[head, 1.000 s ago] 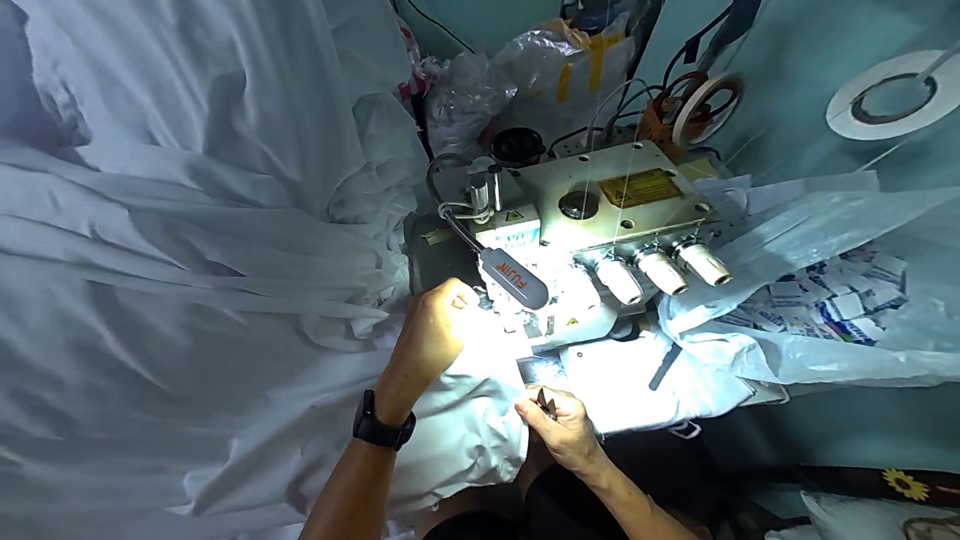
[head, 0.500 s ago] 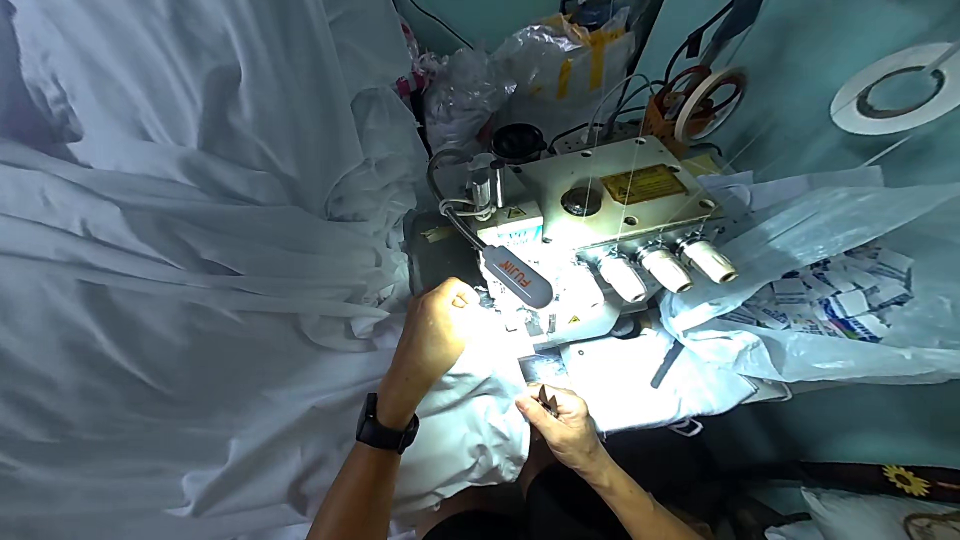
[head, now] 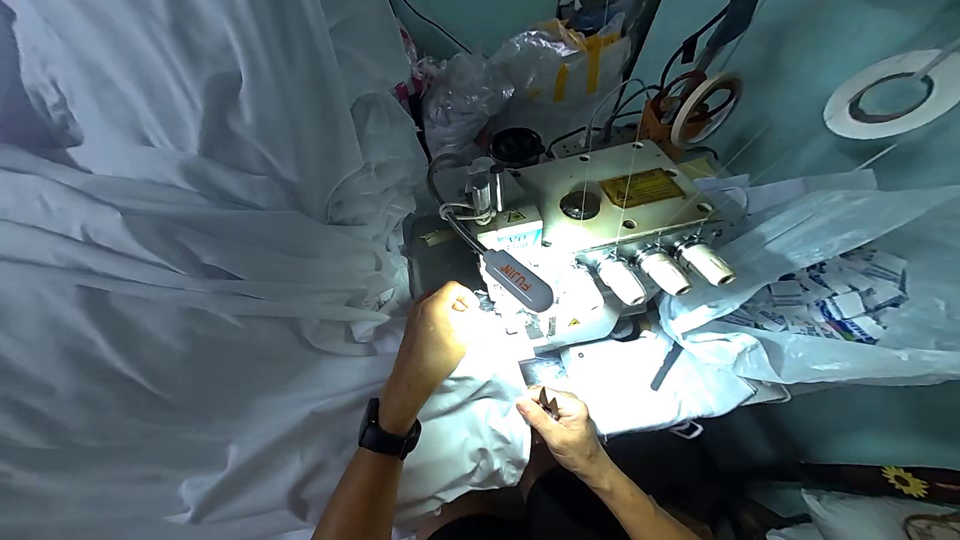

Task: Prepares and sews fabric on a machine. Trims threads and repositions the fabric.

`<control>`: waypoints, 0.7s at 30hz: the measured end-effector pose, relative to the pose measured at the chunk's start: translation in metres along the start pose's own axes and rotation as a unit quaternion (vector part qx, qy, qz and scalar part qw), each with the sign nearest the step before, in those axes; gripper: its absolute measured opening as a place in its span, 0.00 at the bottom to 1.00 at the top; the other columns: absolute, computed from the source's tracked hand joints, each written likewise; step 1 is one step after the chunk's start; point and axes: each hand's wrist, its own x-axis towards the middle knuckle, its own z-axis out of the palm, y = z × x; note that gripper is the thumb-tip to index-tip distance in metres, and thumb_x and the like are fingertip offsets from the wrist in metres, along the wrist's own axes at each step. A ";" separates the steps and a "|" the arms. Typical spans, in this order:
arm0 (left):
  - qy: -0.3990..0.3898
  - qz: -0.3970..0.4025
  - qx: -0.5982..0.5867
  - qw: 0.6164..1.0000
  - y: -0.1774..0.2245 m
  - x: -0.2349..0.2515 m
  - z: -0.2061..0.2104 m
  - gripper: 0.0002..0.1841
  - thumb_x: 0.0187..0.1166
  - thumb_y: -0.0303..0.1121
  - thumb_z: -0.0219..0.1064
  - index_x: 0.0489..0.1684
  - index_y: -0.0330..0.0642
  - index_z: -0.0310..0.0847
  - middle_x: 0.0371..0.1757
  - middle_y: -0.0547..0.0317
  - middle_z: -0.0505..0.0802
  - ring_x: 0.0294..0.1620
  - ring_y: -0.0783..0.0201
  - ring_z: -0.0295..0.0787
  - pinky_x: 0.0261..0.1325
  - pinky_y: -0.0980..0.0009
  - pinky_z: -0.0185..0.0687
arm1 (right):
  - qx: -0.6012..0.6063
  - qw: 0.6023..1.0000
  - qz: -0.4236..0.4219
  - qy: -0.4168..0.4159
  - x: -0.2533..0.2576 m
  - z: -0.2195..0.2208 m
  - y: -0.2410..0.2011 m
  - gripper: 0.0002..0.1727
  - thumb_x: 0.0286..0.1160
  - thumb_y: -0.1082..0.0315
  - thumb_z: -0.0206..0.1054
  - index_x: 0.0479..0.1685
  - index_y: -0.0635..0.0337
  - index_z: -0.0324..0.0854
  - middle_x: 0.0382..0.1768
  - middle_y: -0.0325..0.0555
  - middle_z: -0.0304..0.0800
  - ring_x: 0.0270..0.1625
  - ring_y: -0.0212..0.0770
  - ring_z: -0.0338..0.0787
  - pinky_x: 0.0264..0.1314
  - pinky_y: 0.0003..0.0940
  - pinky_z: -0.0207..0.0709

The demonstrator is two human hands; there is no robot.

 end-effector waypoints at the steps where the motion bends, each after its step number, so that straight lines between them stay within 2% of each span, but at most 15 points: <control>1: -0.002 -0.001 0.000 1.000 0.000 0.000 0.000 0.10 0.61 0.23 0.79 0.37 0.37 0.86 0.32 0.55 0.91 0.37 0.64 0.88 0.44 0.63 0.83 | -0.001 1.000 0.001 0.001 0.000 0.000 0.000 0.11 0.77 0.68 0.68 0.26 0.58 0.86 0.22 0.27 0.84 0.27 0.12 0.79 0.33 0.08 0.73; 5: -0.005 -0.001 0.000 1.000 -0.001 0.000 0.000 0.09 0.63 0.23 0.79 0.37 0.38 0.86 0.32 0.56 0.91 0.35 0.65 0.88 0.43 0.64 0.83 | 0.011 1.000 0.006 0.002 -0.001 0.000 0.001 0.11 0.77 0.68 0.68 0.26 0.58 0.86 0.22 0.27 0.84 0.26 0.12 0.78 0.31 0.09 0.73; 7: -0.007 0.009 0.020 1.000 0.002 -0.002 0.000 0.07 0.66 0.22 0.76 0.36 0.39 0.85 0.30 0.56 0.90 0.35 0.64 0.87 0.43 0.62 0.82 | 0.026 0.999 0.034 0.004 -0.001 0.000 -0.003 0.09 0.76 0.69 0.68 0.26 0.56 0.86 0.21 0.25 0.84 0.24 0.12 0.78 0.28 0.09 0.73; 9: -0.001 0.037 0.078 0.996 0.010 -0.006 -0.002 0.05 0.69 0.22 0.73 0.38 0.37 0.85 0.28 0.54 0.90 0.34 0.59 0.88 0.49 0.53 0.80 | 0.030 0.997 0.076 -0.001 0.001 -0.001 -0.015 0.08 0.74 0.70 0.68 0.26 0.54 0.86 0.21 0.22 0.82 0.24 0.12 0.77 0.28 0.10 0.71; 10: 0.006 0.054 0.115 0.992 0.013 -0.008 -0.002 0.05 0.70 0.23 0.71 0.39 0.37 0.85 0.27 0.53 0.89 0.34 0.57 0.88 0.54 0.47 0.79 | 0.028 0.996 0.079 -0.012 0.002 0.000 -0.022 0.08 0.74 0.70 0.67 0.27 0.55 0.86 0.21 0.22 0.82 0.24 0.11 0.76 0.28 0.09 0.70; 11: 0.017 0.074 0.145 0.987 0.014 -0.008 -0.003 0.05 0.70 0.24 0.71 0.40 0.37 0.86 0.26 0.52 0.89 0.32 0.55 0.89 0.54 0.44 0.79 | 0.020 0.997 0.067 -0.026 0.003 0.000 -0.029 0.08 0.75 0.71 0.67 0.28 0.57 0.87 0.21 0.24 0.83 0.24 0.11 0.76 0.28 0.08 0.70; 15: 0.022 0.101 0.148 0.984 0.010 0.000 -0.010 0.07 0.69 0.23 0.73 0.41 0.37 0.83 0.29 0.49 0.90 0.32 0.53 0.89 0.44 0.48 0.81 | -0.080 0.996 -0.034 -0.013 0.004 0.001 -0.040 0.10 0.75 0.72 0.67 0.27 0.68 0.85 0.20 0.34 0.81 0.26 0.11 0.74 0.32 0.05 0.68; 18: 0.000 0.069 0.138 0.988 0.015 0.002 -0.017 0.10 0.68 0.21 0.74 0.44 0.38 0.83 0.31 0.47 0.89 0.32 0.51 0.88 0.37 0.50 0.79 | -0.098 0.994 -0.033 0.016 0.006 0.002 -0.042 0.10 0.73 0.72 0.67 0.25 0.67 0.84 0.19 0.32 0.78 0.25 0.11 0.71 0.30 0.05 0.64; 21: -0.004 0.062 0.136 0.989 0.018 0.005 -0.017 0.11 0.68 0.19 0.74 0.45 0.38 0.82 0.33 0.47 0.89 0.34 0.50 0.87 0.37 0.50 0.79 | -0.093 0.995 -0.030 0.016 0.006 0.001 -0.044 0.11 0.73 0.72 0.68 0.23 0.66 0.83 0.18 0.32 0.77 0.24 0.11 0.71 0.29 0.05 0.64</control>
